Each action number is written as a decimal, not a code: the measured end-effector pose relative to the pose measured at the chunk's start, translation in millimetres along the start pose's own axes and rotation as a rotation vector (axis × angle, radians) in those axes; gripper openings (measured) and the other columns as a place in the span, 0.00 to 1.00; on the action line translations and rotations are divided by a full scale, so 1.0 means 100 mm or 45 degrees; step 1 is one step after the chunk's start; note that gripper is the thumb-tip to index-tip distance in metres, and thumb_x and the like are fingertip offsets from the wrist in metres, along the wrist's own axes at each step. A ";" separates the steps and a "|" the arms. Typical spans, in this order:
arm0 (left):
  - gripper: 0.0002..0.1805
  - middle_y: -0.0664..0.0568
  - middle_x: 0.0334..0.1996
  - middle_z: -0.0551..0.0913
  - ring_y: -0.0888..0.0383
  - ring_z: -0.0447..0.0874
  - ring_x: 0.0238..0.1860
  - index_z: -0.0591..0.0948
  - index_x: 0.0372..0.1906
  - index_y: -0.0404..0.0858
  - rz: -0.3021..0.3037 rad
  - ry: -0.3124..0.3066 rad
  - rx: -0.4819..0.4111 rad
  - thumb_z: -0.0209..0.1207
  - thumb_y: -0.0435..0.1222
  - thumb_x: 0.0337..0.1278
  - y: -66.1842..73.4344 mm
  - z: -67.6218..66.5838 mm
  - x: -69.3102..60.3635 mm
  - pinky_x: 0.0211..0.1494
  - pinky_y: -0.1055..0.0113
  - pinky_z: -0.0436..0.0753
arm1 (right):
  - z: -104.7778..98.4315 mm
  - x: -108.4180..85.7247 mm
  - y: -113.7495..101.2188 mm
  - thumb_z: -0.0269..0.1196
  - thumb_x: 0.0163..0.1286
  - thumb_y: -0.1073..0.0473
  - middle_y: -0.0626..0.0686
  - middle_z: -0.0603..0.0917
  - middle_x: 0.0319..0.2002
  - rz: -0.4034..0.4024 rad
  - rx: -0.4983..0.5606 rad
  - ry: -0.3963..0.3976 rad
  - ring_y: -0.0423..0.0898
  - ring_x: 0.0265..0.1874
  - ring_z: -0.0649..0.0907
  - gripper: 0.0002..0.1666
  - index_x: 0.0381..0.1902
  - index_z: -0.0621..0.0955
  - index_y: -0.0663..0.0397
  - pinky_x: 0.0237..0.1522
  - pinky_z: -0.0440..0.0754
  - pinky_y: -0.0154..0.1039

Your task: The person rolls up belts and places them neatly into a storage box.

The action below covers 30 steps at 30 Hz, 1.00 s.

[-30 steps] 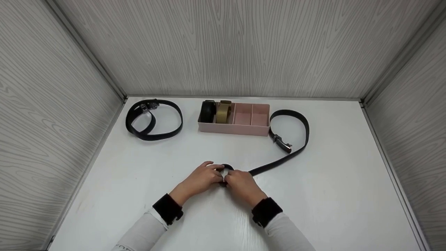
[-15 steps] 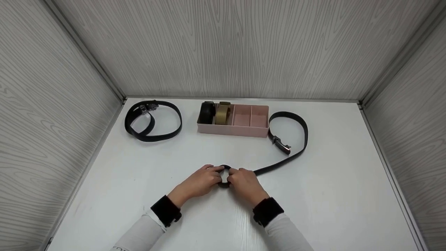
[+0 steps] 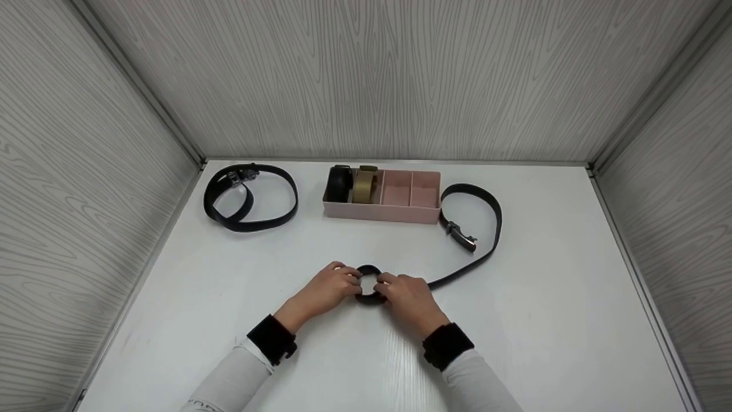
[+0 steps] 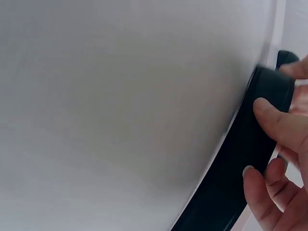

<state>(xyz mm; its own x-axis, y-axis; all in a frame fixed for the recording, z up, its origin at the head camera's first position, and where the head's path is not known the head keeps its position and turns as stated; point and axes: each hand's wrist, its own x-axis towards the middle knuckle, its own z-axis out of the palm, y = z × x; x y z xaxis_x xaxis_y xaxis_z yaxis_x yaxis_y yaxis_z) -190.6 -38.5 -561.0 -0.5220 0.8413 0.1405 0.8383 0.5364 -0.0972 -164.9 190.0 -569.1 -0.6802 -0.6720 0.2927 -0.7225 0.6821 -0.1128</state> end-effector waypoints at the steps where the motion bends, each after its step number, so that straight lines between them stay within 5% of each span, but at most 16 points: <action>1: 0.11 0.64 0.40 0.86 0.62 0.78 0.56 0.89 0.36 0.53 0.009 -0.016 -0.012 0.58 0.36 0.63 -0.03 0.00 0.00 0.58 0.59 0.72 | 0.00 0.00 0.03 0.73 0.54 0.66 0.48 0.83 0.46 -0.015 -0.013 -0.001 0.49 0.32 0.84 0.15 0.41 0.87 0.49 0.24 0.80 0.41; 7: 0.11 0.60 0.46 0.85 0.62 0.77 0.58 0.88 0.40 0.50 -0.031 -0.088 -0.013 0.58 0.34 0.63 -0.06 -0.01 0.02 0.58 0.61 0.73 | 0.07 0.04 0.05 0.71 0.52 0.69 0.47 0.84 0.38 -0.057 0.021 0.097 0.47 0.31 0.83 0.14 0.35 0.87 0.49 0.25 0.79 0.40; 14: 0.07 0.58 0.40 0.85 0.61 0.81 0.47 0.87 0.34 0.47 -0.086 0.022 0.026 0.60 0.33 0.60 0.12 -0.02 -0.01 0.44 0.66 0.77 | 0.08 0.08 -0.08 0.73 0.49 0.67 0.48 0.79 0.27 -0.021 0.142 0.145 0.45 0.23 0.79 0.10 0.30 0.87 0.51 0.21 0.76 0.39; 19: 0.08 0.63 0.38 0.85 0.64 0.80 0.45 0.88 0.33 0.51 -0.054 0.088 0.035 0.60 0.35 0.59 0.09 0.02 -0.04 0.38 0.69 0.75 | 0.04 0.06 -0.07 0.73 0.51 0.70 0.49 0.82 0.33 -0.034 0.178 0.088 0.45 0.28 0.82 0.11 0.33 0.87 0.53 0.26 0.79 0.39; 24: 0.08 0.63 0.38 0.85 0.64 0.81 0.45 0.88 0.33 0.50 0.006 0.084 0.020 0.61 0.35 0.58 0.04 0.02 -0.07 0.43 0.67 0.76 | 0.00 0.01 0.04 0.72 0.52 0.71 0.52 0.83 0.41 -0.055 0.166 0.048 0.48 0.34 0.84 0.13 0.36 0.87 0.55 0.32 0.81 0.42; 30: 0.06 0.58 0.35 0.83 0.62 0.81 0.40 0.88 0.32 0.48 -0.076 0.091 0.049 0.62 0.35 0.58 0.12 0.02 -0.05 0.43 0.65 0.77 | 0.02 0.03 -0.01 0.72 0.52 0.72 0.51 0.82 0.35 -0.039 0.196 0.090 0.47 0.30 0.83 0.10 0.31 0.86 0.55 0.30 0.81 0.41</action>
<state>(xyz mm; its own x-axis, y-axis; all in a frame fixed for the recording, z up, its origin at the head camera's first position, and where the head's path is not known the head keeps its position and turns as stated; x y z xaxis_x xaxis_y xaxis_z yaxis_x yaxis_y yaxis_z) -177.7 -36.1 -564.9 -0.5572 0.8014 0.2173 0.7985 0.5889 -0.1245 -166.1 186.8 -570.0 -0.6510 -0.6662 0.3637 -0.7569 0.6057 -0.2452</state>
